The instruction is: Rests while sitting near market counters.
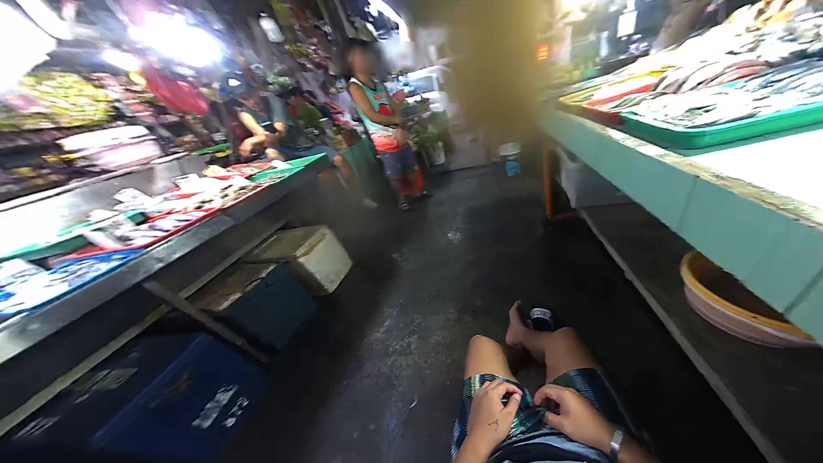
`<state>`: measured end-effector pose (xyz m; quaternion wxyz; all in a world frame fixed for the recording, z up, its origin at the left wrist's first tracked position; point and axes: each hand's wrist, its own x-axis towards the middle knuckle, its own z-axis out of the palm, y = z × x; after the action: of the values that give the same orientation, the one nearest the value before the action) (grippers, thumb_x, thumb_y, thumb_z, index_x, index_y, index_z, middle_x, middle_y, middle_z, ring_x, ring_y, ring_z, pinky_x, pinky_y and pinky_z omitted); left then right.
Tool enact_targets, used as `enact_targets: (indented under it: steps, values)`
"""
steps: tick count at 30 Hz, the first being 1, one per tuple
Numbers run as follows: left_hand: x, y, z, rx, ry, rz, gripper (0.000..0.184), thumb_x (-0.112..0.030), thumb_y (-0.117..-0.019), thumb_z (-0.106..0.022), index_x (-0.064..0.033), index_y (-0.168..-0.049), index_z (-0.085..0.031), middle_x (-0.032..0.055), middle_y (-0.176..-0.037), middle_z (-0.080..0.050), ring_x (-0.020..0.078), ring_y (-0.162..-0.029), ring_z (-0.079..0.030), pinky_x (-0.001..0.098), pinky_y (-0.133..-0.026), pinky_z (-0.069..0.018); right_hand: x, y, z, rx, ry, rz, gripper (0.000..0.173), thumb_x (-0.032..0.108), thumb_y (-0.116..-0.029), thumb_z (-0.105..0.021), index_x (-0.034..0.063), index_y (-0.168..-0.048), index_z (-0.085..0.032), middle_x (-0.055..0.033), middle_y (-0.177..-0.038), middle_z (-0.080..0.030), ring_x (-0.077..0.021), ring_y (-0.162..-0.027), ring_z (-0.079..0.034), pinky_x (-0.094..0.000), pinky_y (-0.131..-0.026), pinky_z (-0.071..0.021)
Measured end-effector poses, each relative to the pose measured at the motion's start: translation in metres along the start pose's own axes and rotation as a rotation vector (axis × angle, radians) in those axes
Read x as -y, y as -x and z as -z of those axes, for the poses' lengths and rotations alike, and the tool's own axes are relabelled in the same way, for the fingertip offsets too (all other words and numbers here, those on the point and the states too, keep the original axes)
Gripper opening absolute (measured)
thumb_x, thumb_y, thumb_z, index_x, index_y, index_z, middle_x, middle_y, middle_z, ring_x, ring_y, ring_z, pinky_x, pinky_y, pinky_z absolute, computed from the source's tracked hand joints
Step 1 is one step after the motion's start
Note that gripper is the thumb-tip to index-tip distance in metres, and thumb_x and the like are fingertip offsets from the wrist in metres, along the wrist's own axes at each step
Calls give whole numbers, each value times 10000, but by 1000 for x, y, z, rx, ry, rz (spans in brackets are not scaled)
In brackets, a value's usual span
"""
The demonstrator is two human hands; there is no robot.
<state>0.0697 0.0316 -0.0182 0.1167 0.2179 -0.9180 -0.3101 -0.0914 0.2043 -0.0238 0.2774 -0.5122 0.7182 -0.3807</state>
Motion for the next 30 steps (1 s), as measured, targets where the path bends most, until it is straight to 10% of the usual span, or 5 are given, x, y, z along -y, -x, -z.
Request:
enact_targets:
  steps: [30]
  values:
    - [16, 8, 9, -32, 19, 79, 296, -386, -1023, -529, -226, -1084, -770, -70, -1118, -730, 74, -1135, -629, 354, -1064, -458, 7, -15, -8, 57, 37, 38, 270, 145, -877, -726, 70, -1136, -727, -108, -1095, -723, -220, -1011, -697, -434, -951, -566]
